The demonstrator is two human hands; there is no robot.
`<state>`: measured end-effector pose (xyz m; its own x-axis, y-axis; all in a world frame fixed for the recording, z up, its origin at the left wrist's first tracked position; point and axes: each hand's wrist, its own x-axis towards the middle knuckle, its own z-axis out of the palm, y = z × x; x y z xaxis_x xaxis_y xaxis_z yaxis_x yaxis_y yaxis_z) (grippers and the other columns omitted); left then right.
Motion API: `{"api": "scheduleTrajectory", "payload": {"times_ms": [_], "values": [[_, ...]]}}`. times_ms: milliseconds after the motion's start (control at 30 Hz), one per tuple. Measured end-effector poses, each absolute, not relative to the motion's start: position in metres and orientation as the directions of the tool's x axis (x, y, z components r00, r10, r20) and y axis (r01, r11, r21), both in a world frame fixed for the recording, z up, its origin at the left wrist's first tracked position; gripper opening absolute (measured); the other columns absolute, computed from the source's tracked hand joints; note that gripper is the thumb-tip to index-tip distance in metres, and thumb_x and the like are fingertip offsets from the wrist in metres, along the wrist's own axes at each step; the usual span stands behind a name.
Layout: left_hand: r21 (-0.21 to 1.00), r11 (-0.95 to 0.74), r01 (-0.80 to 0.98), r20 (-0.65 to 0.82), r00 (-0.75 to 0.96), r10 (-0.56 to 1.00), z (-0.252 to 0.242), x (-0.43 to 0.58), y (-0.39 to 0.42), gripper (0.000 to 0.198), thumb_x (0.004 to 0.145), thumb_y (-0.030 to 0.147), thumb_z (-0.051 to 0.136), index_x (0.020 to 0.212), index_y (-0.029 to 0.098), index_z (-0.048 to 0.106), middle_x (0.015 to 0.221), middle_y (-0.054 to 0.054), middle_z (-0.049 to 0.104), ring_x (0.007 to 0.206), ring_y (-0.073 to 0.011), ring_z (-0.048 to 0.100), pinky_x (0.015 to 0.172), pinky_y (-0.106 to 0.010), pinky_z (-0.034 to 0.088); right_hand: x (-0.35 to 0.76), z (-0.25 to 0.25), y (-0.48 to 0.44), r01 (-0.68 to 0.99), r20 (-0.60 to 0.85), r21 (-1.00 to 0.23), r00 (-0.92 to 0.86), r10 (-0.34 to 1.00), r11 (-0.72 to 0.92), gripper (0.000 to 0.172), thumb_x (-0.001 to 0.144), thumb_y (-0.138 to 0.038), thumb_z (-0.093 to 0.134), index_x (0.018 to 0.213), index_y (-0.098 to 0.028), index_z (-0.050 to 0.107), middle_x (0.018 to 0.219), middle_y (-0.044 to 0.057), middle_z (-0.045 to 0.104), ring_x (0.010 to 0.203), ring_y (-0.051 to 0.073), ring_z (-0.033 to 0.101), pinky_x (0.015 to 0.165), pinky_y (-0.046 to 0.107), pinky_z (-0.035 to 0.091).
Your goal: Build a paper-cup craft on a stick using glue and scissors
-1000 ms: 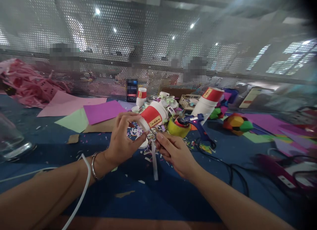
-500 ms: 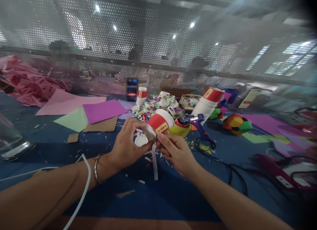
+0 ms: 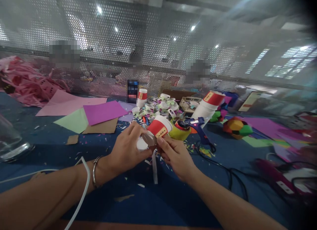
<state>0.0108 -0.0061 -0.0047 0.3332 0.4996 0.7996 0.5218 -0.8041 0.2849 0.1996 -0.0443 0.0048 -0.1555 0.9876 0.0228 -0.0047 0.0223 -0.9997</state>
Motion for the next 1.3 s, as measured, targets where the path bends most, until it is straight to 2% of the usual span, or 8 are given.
{"api": "scheduleTrajectory", "payload": {"times_ms": [200, 533, 667, 867, 1033, 1300], "values": [[0.313, -0.765, 0.563, 0.748, 0.35, 0.564, -0.003, 0.01, -0.004, 0.034, 0.076, 0.031, 0.08, 0.098, 0.023, 0.055, 0.091, -0.003, 0.061, 0.08, -0.0213, 0.063, 0.064, -0.033, 0.054, 0.2, 0.003, -0.043, -0.002, -0.012, -1.0, -0.17, 0.985, -0.013, 0.054, 0.086, -0.068, 0.068, 0.069, -0.02, 0.048, 0.057, -0.009, 0.028, 0.045, 0.005, 0.019, 0.04, 0.022, 0.013], [0.22, -0.747, 0.627, 0.723, 0.409, 0.556, 0.002, 0.014, -0.003, 0.031, 0.076, 0.033, 0.078, 0.089, 0.022, 0.052, 0.085, -0.002, 0.061, 0.07, -0.0185, 0.06, 0.057, -0.031, 0.05, 0.203, -0.003, -0.039, 0.045, -0.025, -0.999, -0.146, 0.989, -0.019, 0.052, 0.088, -0.067, 0.064, 0.071, -0.019, 0.053, 0.058, -0.007, 0.035, 0.047, 0.006, 0.023, 0.042, 0.022, 0.014], [0.235, -0.731, 0.64, 0.695, 0.415, 0.587, 0.003, 0.012, -0.003, 0.035, 0.074, 0.034, 0.081, 0.088, 0.023, 0.051, 0.085, -0.002, 0.061, 0.07, -0.0188, 0.062, 0.056, -0.03, 0.05, 0.205, -0.005, -0.038, 0.093, 0.0, -0.996, -0.149, 0.989, 0.014, 0.054, 0.09, -0.068, 0.061, 0.068, -0.019, 0.052, 0.057, -0.006, 0.037, 0.047, 0.006, 0.025, 0.042, 0.023, 0.015], [0.251, -0.739, 0.625, 0.693, 0.417, 0.588, 0.003, 0.009, 0.0, 0.034, 0.073, 0.029, 0.082, 0.094, 0.022, 0.055, 0.088, -0.002, 0.06, 0.075, -0.0195, 0.062, 0.063, -0.031, 0.054, 0.203, -0.008, -0.035, 0.085, 0.009, -0.996, -0.142, 0.99, 0.021, 0.055, 0.09, -0.069, 0.061, 0.066, -0.02, 0.051, 0.053, -0.007, 0.032, 0.045, 0.006, 0.022, 0.042, 0.023, 0.016], [0.322, -0.766, 0.557, 0.675, 0.432, 0.598, 0.001, 0.008, 0.003, 0.034, 0.074, 0.025, 0.079, 0.1, 0.022, 0.057, 0.093, -0.003, 0.061, 0.084, -0.0212, 0.064, 0.068, -0.033, 0.059, 0.202, -0.007, -0.035, 0.032, -0.02, -0.999, -0.142, 0.99, -0.015, 0.053, 0.089, -0.067, 0.063, 0.068, -0.019, 0.052, 0.055, -0.007, 0.036, 0.044, 0.005, 0.025, 0.042, 0.022, 0.016], [0.346, -0.789, 0.508, 0.69, 0.432, 0.581, -0.004, 0.011, -0.001, 0.055, 0.076, 0.023, 0.08, 0.124, 0.024, 0.053, 0.106, -0.004, 0.062, 0.093, -0.0209, 0.066, 0.075, -0.033, 0.062, 0.201, -0.001, -0.035, -0.001, -0.049, -0.999, -0.125, 0.991, -0.049, 0.055, 0.086, -0.069, 0.066, 0.068, -0.018, 0.054, 0.051, -0.008, 0.033, 0.044, 0.005, 0.023, 0.041, 0.022, 0.015]]}}
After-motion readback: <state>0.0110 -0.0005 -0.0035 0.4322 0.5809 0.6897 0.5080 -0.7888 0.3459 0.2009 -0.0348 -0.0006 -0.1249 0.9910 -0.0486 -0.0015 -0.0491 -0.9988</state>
